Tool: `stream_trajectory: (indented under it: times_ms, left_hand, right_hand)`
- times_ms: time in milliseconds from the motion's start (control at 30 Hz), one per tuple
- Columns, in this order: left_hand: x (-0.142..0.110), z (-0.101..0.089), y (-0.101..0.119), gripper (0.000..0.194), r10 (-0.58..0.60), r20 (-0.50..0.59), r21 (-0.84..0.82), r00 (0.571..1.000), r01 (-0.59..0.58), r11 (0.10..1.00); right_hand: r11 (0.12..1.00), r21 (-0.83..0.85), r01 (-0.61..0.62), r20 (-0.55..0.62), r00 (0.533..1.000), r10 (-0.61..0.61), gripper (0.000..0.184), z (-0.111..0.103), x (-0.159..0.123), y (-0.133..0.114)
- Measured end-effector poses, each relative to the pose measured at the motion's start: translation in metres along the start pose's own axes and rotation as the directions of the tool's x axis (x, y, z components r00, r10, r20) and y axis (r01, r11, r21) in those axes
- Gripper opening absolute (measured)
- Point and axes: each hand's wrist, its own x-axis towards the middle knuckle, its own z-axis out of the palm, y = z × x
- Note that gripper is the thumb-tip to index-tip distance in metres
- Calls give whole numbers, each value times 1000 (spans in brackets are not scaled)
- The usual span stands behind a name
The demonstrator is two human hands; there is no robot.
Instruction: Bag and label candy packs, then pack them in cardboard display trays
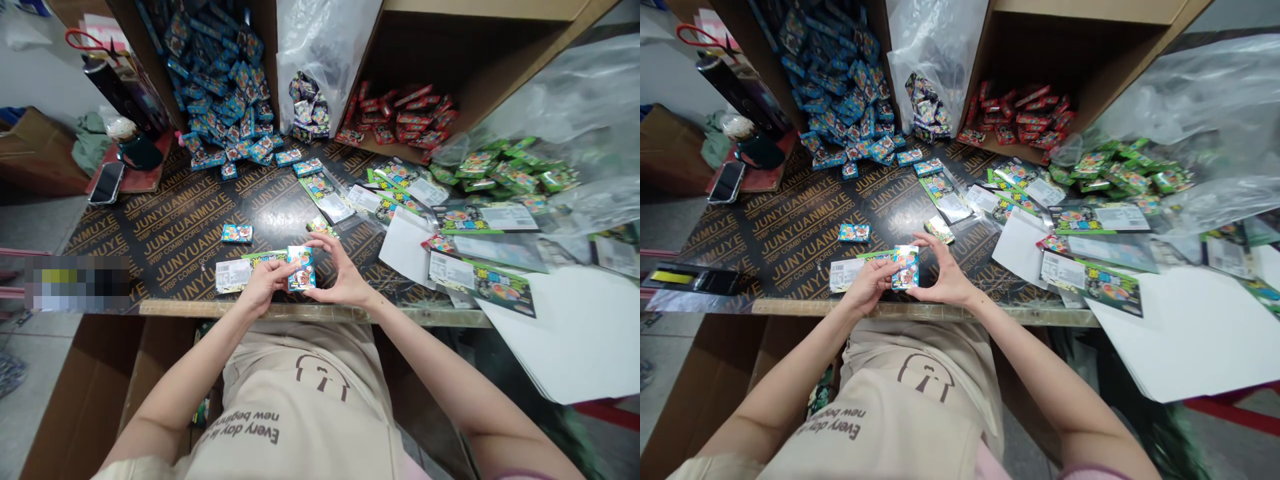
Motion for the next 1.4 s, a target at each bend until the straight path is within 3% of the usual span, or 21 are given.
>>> stream_trajectory:
  times_ms: [100,167,200,233,300,367,400,467,667,833,900,933,1000,1033,1100,1133,1200,1267,1400]
  left_hand:
    - [1,-4,-2,40,13,2,72,1000,-13,997]
    - [1,-13,2,43,124,0,265,992,-119,957]
    - [1,-21,6,44,225,7,415,974,-208,886]
    - [2,-31,10,46,337,38,580,941,-296,759]
    - [5,-53,16,62,484,169,839,859,-383,387]
    - [9,-74,17,91,457,290,930,841,-361,75]
    - [11,-82,15,98,418,319,938,851,-346,-11]
    - [16,-93,10,102,369,336,940,867,-333,-75]
    - [20,-97,-2,107,356,364,927,861,-373,-48]
    - [21,-97,-3,103,362,376,924,853,-375,-74]
    - [20,-94,-1,100,414,337,937,846,-343,-63]
    - [19,-91,1,99,463,289,950,838,-309,-35]
    - [18,-81,6,99,584,145,968,798,-237,83]
    - [19,-74,9,100,644,65,961,762,-222,166]
    - [21,-58,13,91,719,-56,896,693,-283,342]
    - [23,-49,15,80,727,-86,837,682,-347,424]
    - [27,-33,14,53,697,-106,680,709,-460,571]
    - [29,-19,10,38,630,-112,511,769,-499,700]
    - [25,2,8,47,427,-204,89,881,-418,904]
  right_hand:
    - [1000,-24,11,3,1000,-11,90,-1,1,1]
    - [988,-157,10,-21,1000,-14,87,-7,3,4]
    - [969,-245,5,-47,999,-18,85,-12,4,6]
    - [944,-331,-1,-74,997,-25,83,-16,6,10]
    - [890,-457,-3,-92,995,-44,80,-23,7,19]
    - [853,-521,26,-43,997,-57,77,-24,7,28]
    - [840,-540,44,-2,999,-53,76,-23,6,32]
    - [828,-557,65,81,996,-24,72,-16,3,37]
    - [925,-371,78,240,971,15,79,-1,3,47]
    - [964,-253,87,338,941,4,92,6,14,60]
    - [972,-232,46,279,960,21,97,11,17,60]
    - [979,-205,-10,194,980,50,100,14,18,57]
    - [983,-43,-179,-18,984,178,101,21,22,46]
    - [960,97,-263,-95,958,272,98,25,26,38]
    - [841,402,-362,-133,885,445,84,32,36,18]
    - [768,523,-369,-128,857,499,74,34,43,8]
    - [672,675,-304,-178,817,549,54,35,58,-11]
    - [655,727,-208,-289,772,566,37,33,72,-23]
    - [686,699,-202,-391,695,603,27,28,79,-30]
